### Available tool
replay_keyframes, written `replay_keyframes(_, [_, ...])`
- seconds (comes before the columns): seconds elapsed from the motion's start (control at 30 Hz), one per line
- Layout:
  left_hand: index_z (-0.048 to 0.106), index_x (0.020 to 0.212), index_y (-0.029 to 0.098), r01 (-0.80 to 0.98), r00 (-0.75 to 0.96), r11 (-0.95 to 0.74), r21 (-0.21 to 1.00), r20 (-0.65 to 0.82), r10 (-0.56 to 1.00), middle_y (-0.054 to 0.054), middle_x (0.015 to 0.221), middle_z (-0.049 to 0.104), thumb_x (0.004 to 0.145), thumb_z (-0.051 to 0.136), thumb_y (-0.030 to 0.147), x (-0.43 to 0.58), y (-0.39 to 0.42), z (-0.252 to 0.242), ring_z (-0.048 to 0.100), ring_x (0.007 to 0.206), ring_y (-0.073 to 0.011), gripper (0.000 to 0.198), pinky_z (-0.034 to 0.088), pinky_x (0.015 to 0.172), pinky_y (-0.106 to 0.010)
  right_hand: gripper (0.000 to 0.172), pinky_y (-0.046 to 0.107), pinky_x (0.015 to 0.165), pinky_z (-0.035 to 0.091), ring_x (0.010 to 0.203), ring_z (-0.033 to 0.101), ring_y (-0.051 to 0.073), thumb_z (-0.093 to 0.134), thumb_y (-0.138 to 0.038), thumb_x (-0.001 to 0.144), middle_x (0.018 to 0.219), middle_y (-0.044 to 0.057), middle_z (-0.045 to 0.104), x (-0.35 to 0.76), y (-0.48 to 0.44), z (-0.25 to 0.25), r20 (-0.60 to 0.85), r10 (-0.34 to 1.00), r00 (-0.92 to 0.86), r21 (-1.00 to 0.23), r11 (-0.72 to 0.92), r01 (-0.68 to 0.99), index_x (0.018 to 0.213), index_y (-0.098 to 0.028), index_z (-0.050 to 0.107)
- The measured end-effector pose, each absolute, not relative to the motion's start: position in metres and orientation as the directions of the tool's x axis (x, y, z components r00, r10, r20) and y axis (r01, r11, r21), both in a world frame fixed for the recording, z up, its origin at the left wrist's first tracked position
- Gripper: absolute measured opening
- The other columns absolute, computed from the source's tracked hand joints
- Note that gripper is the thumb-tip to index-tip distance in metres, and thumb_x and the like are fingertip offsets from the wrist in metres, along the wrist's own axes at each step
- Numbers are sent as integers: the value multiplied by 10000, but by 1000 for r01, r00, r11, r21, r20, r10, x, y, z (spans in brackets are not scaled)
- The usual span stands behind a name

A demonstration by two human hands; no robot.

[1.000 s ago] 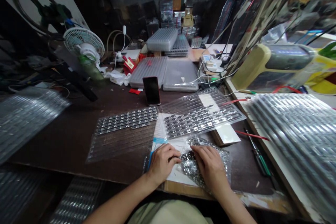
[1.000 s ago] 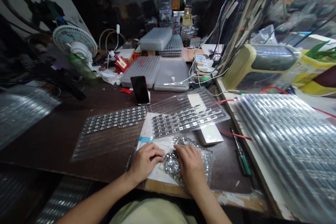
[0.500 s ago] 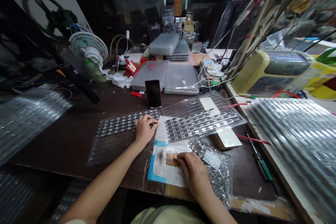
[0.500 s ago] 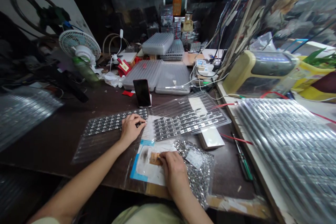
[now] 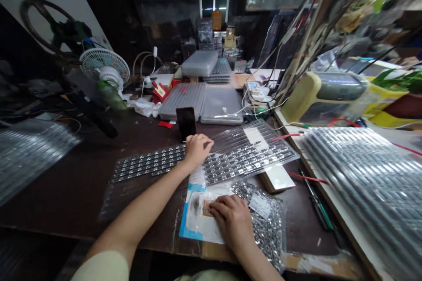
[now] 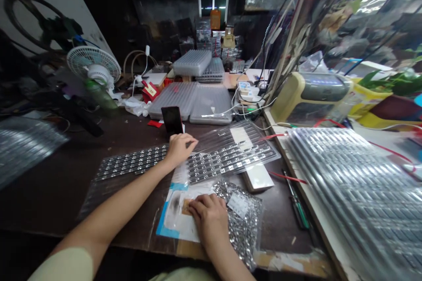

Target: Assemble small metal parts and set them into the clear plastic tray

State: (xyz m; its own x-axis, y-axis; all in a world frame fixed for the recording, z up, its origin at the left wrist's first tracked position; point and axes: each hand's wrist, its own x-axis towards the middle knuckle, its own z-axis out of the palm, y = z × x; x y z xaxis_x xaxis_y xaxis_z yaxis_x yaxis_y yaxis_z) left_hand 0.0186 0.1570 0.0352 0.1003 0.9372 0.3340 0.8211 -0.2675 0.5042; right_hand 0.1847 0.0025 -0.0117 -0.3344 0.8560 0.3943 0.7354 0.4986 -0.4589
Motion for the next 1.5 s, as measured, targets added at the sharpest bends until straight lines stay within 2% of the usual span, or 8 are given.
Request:
replay_keyframes(0.2, [717, 850, 190, 746, 146, -304, 592, 300, 943, -75, 925, 718, 785, 668, 310, 101, 222, 39, 610, 925, -239, 145, 354, 914, -407, 367, 384, 896, 372, 1127, 516, 226, 459, -138, 889, 1219, 12, 619, 220, 3, -14, 416, 780, -468, -160, 569, 807, 1189, -305, 588])
replay_keyframes(0.33, [700, 768, 178, 678, 91, -248, 692, 255, 963, -76, 841, 721, 789, 662, 253, 105, 226, 39, 635, 882, -231, 87, 399, 899, -393, 368, 381, 921, 371, 1078, 543, 221, 472, -94, 860, 1162, 8, 649, 243, -1, -17, 420, 730, -539, -68, 618, 783, 1154, -275, 601])
replay_keyframes(0.47, [674, 955, 171, 558, 82, -208, 803, 196, 977, -57, 881, 706, 829, 601, 218, 75, 195, 43, 659, 806, -169, 153, 483, 766, -292, 280, 335, 852, 407, 949, 563, 200, 497, -90, 866, 995, 23, 676, 248, -2, -12, 403, 738, -541, -112, 627, 771, 1052, -249, 631])
replay_keyframes(0.57, [635, 1092, 175, 470, 137, -167, 867, 115, 984, -14, 730, 673, 885, 504, 239, 42, 150, 42, 638, 604, -114, 253, 488, 577, -220, 224, 315, 786, 410, 852, 549, 186, 487, -95, 883, 908, 26, 657, 247, 2, -7, 383, 740, -553, -134, 636, 760, 993, -226, 632])
replay_keyframes(0.8, [674, 957, 145, 294, 74, 55, 954, -80, 994, -24, 740, 656, 785, 619, 304, -18, 42, 15, 571, 572, -99, 240, 445, 514, -193, 166, 311, 709, 376, 752, 512, 179, 455, -119, 898, 804, 26, 612, 240, 12, -8, 438, 742, -507, -196, 630, 752, 862, -208, 591])
replay_keyframes(1.1, [713, 862, 195, 535, 19, -109, 838, 117, 993, -47, 889, 679, 803, 603, 163, 5, -4, 0, 633, 817, -167, 129, 494, 670, -236, 153, 299, 695, 480, 776, 584, 180, 454, -163, 884, 826, 45, 636, 234, 10, -3, 403, 869, -286, -585, 485, 650, 921, -204, 597])
replay_keyframes(1.23, [726, 886, 221, 557, 61, -200, 806, 201, 978, -32, 870, 691, 794, 658, 159, 21, -9, -8, 636, 836, -167, 131, 491, 761, -266, 254, 308, 721, 506, 827, 611, 184, 419, -174, 916, 893, 54, 663, 237, 7, -4, 402, 864, -304, -610, 500, 615, 1075, -223, 611])
replay_keyframes(1.5, [737, 884, 237, 641, 93, -238, 730, 233, 968, -18, 797, 668, 792, 681, 210, 31, -10, -6, 623, 780, -160, 110, 482, 716, -265, 126, 310, 731, 500, 827, 605, 180, 480, -203, 907, 862, 47, 649, 232, 3, -4, 393, 874, -288, -637, 484, 601, 894, -211, 606])
